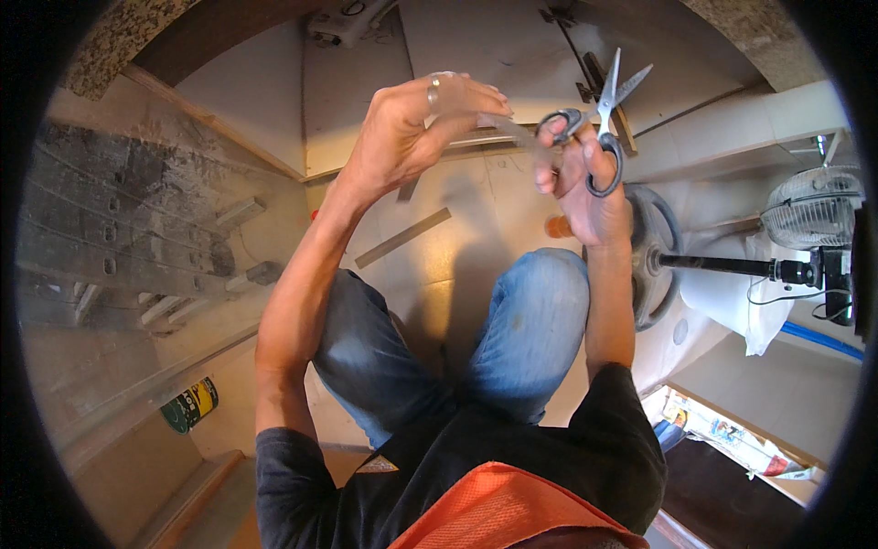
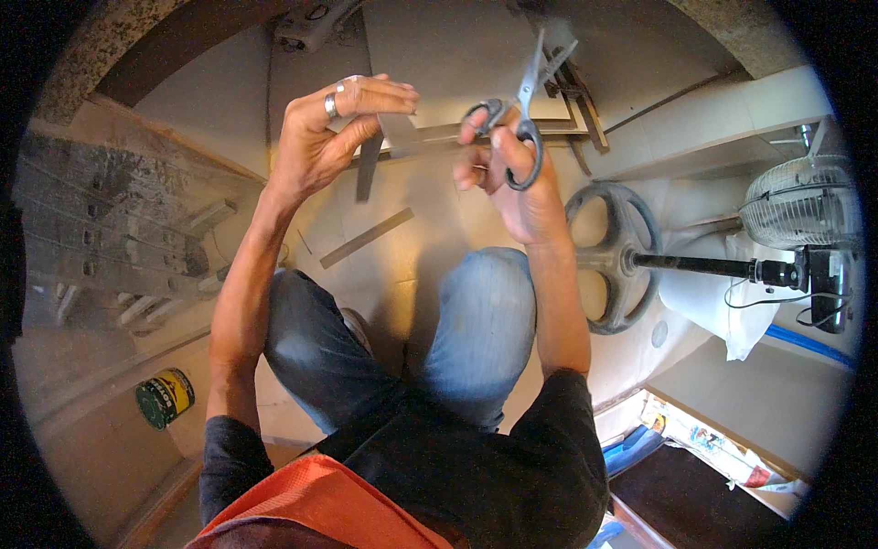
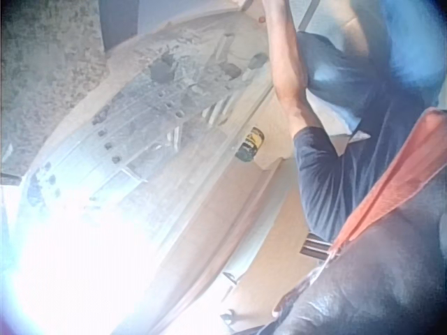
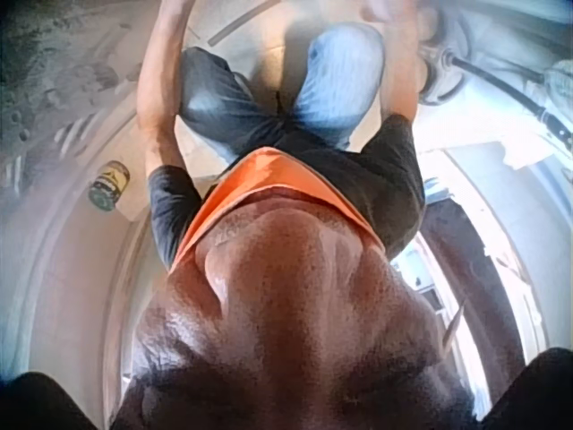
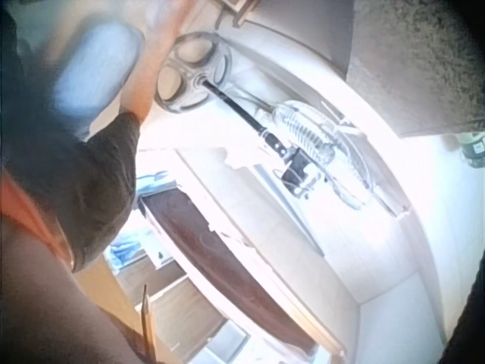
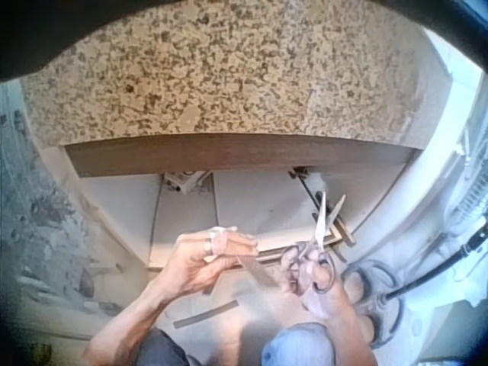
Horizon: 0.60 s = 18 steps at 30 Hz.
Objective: The person uses scissors to cut a long strip of material in a room with blue protective sheeting on the floor. They then move to a bathroom area and continue cutting the material while sitting on the floor.
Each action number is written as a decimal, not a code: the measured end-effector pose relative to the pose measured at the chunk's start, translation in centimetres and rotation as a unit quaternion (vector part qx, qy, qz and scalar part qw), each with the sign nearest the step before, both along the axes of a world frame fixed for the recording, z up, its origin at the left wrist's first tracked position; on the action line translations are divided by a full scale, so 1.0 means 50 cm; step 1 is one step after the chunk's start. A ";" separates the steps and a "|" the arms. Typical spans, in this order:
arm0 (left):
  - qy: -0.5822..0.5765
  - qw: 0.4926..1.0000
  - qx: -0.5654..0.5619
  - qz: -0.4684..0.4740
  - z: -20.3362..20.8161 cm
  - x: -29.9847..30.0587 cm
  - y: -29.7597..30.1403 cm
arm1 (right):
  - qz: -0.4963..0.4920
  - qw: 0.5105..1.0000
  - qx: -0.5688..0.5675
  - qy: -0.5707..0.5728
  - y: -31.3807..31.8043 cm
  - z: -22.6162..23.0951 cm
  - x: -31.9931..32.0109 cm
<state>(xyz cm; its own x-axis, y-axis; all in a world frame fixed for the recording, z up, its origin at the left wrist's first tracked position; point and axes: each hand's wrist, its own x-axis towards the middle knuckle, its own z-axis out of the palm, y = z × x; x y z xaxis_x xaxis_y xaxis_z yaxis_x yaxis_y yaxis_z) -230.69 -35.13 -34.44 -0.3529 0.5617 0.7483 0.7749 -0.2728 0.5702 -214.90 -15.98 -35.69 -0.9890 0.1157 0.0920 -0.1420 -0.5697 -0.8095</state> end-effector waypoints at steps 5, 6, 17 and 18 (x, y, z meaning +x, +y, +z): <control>0.231 0.968 0.014 0.094 0.018 0.019 -0.019 | -0.024 0.997 0.000 -0.071 -0.081 0.045 -0.002; 0.255 0.960 0.024 0.115 0.019 0.025 -0.021 | -0.023 0.997 0.026 -0.070 -0.092 0.051 -0.002; -0.301 0.949 -0.078 0.050 0.000 0.033 -0.014 | -0.192 0.951 0.233 0.064 -0.093 0.033 -0.027; -0.345 0.932 -0.108 -0.014 -0.004 0.035 -0.012 | -0.191 0.946 0.247 0.083 -0.090 0.026 -0.032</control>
